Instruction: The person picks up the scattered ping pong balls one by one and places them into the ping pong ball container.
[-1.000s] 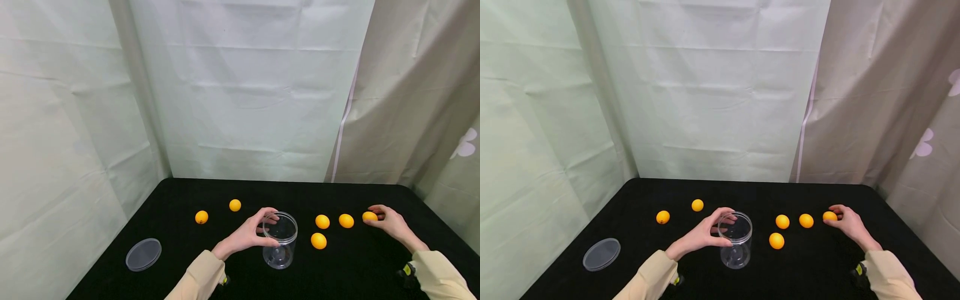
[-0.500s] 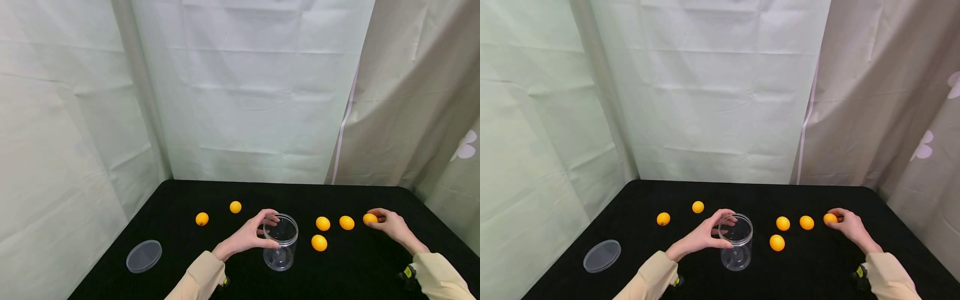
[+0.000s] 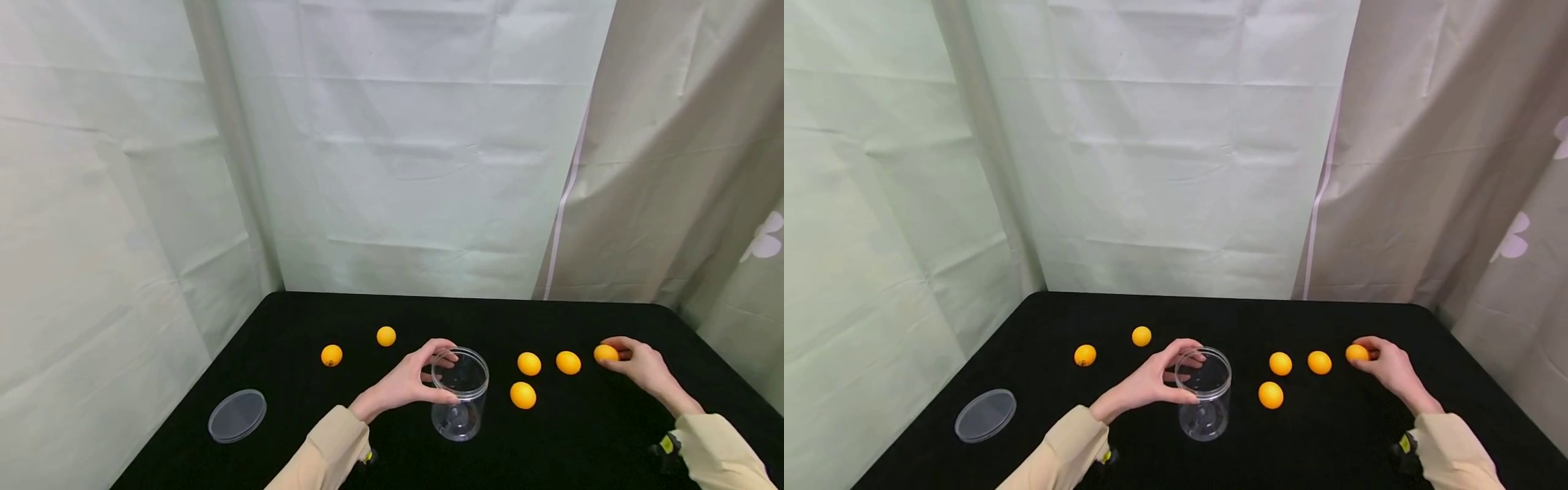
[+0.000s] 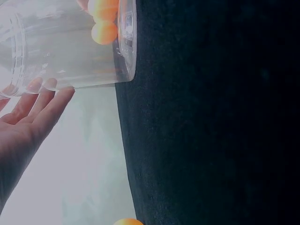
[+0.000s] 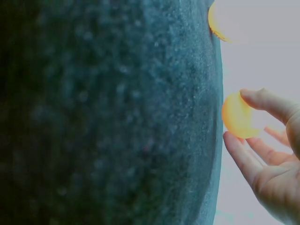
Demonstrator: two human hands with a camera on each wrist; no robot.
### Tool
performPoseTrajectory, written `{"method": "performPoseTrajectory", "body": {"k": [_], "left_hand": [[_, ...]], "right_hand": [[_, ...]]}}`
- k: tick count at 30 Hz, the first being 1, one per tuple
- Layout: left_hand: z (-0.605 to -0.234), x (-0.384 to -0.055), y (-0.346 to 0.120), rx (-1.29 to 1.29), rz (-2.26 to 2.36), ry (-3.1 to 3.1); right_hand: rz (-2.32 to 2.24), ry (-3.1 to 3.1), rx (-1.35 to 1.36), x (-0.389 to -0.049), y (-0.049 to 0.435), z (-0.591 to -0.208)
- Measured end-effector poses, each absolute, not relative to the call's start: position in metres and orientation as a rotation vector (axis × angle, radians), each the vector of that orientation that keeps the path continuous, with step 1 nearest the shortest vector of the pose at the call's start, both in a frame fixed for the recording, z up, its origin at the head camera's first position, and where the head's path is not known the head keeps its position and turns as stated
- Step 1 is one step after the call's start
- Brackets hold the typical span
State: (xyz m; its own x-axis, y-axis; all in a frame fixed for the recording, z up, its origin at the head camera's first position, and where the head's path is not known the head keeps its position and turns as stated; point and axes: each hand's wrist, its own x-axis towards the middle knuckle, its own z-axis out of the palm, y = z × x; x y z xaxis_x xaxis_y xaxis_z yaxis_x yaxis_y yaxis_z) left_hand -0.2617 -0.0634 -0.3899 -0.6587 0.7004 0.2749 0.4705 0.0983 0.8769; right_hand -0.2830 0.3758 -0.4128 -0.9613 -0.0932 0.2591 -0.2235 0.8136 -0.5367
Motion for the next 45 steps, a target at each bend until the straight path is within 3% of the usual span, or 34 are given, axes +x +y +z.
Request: {"method": "performPoseTrajectory", "body": {"k": [22, 45], "left_hand": [[-0.391, -0.264, -0.063, 1.173, 1.596, 2.14], [-0.388, -0.264, -0.063, 1.143, 1.549, 2.19]], "right_hand": [[0.967, -2.72, 0.239, -0.278, 0.356, -0.397], [1.014, -2.613, 0.439, -0.271, 0.319, -0.373]]}}
